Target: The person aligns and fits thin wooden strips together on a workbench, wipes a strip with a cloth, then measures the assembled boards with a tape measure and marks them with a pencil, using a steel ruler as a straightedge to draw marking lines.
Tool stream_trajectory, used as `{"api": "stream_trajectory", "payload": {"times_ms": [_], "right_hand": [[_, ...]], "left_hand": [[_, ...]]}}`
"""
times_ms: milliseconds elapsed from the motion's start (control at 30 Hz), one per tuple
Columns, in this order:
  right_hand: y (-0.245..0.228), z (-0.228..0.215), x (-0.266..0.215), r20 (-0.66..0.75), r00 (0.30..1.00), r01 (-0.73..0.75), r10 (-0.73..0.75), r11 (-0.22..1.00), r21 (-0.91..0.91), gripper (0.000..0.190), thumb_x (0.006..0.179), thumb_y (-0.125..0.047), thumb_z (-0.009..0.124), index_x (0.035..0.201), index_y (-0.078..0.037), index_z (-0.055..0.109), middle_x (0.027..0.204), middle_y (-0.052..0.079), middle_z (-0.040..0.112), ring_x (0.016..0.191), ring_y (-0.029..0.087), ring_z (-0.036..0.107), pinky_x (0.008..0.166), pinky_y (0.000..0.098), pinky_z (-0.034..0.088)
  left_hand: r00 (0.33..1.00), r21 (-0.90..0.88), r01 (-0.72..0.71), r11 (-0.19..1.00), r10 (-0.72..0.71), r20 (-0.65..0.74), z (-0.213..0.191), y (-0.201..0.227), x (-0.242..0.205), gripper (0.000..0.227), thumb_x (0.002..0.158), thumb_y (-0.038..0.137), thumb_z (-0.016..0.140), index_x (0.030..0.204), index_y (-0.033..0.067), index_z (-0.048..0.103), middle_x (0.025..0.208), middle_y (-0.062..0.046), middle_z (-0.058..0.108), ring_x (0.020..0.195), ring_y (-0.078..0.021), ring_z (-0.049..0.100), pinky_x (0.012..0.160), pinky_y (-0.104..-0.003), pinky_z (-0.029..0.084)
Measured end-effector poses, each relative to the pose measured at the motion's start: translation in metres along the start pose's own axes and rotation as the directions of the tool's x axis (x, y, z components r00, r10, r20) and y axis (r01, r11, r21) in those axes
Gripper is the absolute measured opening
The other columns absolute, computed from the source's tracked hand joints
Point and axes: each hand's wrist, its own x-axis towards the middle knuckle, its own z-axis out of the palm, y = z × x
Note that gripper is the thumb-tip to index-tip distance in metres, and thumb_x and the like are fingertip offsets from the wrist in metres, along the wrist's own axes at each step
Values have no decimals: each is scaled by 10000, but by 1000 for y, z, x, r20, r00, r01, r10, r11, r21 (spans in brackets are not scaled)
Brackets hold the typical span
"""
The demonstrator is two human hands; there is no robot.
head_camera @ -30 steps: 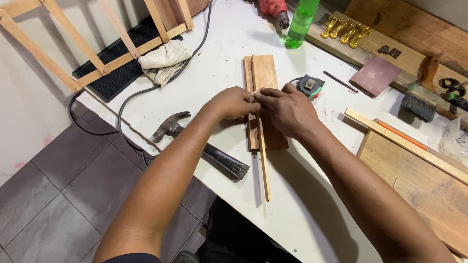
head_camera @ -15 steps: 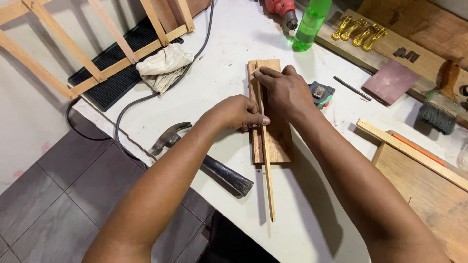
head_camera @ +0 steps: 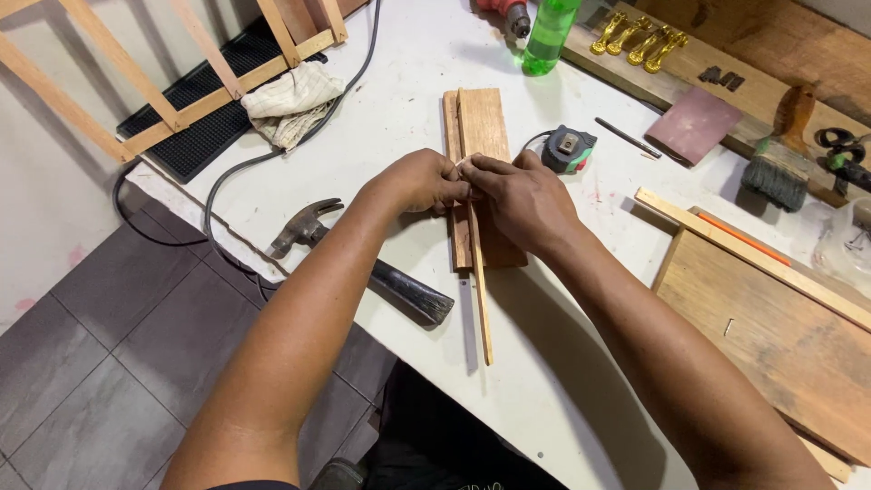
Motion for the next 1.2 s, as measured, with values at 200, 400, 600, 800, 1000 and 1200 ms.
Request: {"api": "stream_trajectory", "payload": {"times_ms": [200,400,600,800,1000,1200], "right_hand": [[-1,-9,27,-10,999,-30,30,999,38,553,857,-225,691,1407,-228,633,1461,-64,597,855,269,534,836,348,514],[33,26,90,-97,993,-67,64,997,-29,659,867,-3,612,1453,-304,639,1488,-84,601,937,247,547,863,349,548],[33,31,93,-99,990,-102,101,995,-7,682,873,15,599,1469,-314,625,1498,-105,591,940,241,535,882,351,551],[-2,-3,37,18,996,-88,88,996,8,619,817,-274,742,1421,-258,607,1480,-77,561,885,248,518,818,338,521],[-5,-6,3,87,996,-32,34,999,-21,485,946,-211,631,1425,-290,627,1502,-100,579,857,262,529,821,337,525],[13,26,42,-125,990,-67,73,997,46,533,928,-142,632,1453,-234,620,1494,-45,589,891,277,546,831,375,535]], "left_hand": [[999,98,36,994,-38,17,-5,13,-8,435,828,433,841,824,8,749,708,-98,731,609,-154,679,580,-320,566],[999,132,49,990,-51,10,-7,17,-11,487,740,536,845,827,67,747,670,-85,729,588,-150,690,570,-328,573],[998,137,58,989,-59,-1,-6,18,-12,490,747,537,837,843,64,753,679,-84,724,597,-152,682,560,-334,561],[999,48,51,998,-50,-14,0,8,-6,426,787,463,835,844,50,745,727,-87,745,635,-159,702,585,-342,591],[995,190,-51,980,67,-79,2,-5,4,295,839,387,792,880,95,779,772,-73,762,670,-180,728,665,-354,578],[1000,221,9,975,-3,-28,-3,14,-10,480,800,528,813,861,56,757,748,-103,750,666,-185,725,663,-362,587]]}}
